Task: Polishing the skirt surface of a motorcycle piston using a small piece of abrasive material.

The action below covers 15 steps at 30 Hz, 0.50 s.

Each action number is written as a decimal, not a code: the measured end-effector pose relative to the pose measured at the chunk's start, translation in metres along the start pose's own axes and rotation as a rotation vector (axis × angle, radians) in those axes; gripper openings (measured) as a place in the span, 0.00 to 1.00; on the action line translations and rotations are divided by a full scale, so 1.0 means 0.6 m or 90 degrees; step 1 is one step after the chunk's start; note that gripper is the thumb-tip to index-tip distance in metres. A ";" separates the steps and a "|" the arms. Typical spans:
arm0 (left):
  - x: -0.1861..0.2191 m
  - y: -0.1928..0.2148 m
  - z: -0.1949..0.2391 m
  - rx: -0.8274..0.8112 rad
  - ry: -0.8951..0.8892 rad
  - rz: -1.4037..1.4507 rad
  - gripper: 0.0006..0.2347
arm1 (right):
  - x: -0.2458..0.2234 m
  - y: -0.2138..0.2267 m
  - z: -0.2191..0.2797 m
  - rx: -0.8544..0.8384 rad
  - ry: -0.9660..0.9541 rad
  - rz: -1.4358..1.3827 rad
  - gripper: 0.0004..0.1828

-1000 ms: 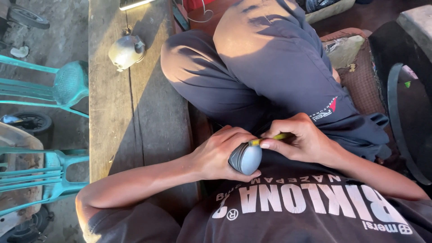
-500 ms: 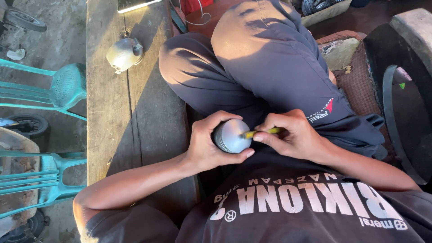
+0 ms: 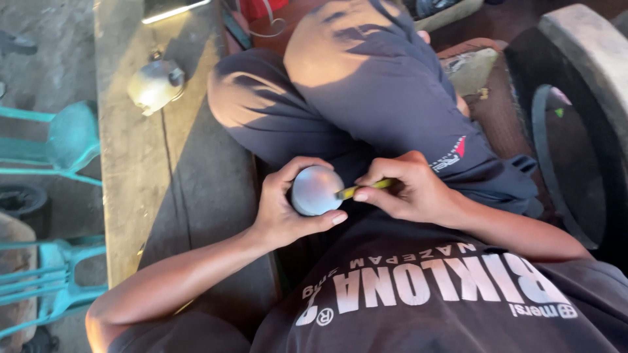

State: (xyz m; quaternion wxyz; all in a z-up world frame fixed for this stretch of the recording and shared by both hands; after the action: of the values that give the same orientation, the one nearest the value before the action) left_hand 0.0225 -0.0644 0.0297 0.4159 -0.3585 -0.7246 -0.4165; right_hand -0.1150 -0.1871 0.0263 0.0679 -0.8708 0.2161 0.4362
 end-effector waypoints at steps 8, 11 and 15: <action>0.005 -0.004 0.000 -0.047 -0.009 -0.034 0.24 | -0.023 -0.006 -0.002 -0.014 -0.009 -0.026 0.10; 0.018 -0.004 0.001 -0.044 -0.031 -0.097 0.25 | -0.026 -0.009 -0.001 -0.030 -0.025 -0.019 0.10; 0.023 -0.035 0.012 -0.095 -0.084 -0.156 0.24 | -0.029 -0.018 -0.006 -0.059 -0.053 0.008 0.10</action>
State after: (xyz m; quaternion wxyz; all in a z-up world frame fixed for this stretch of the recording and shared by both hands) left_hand -0.0035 -0.0640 0.0336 0.2859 -0.3239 -0.7555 -0.4925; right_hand -0.1168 -0.1731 0.0411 0.0339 -0.8529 0.1985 0.4817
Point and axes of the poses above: each hand's wrist, its own z-axis away from the middle knuckle, its own y-axis out of the back of the hand, x = y × z, the point moved 7 cm from there along -z, towards the middle knuckle, and after that the axes turned 6 degrees about -z, right-handed, at the moved point
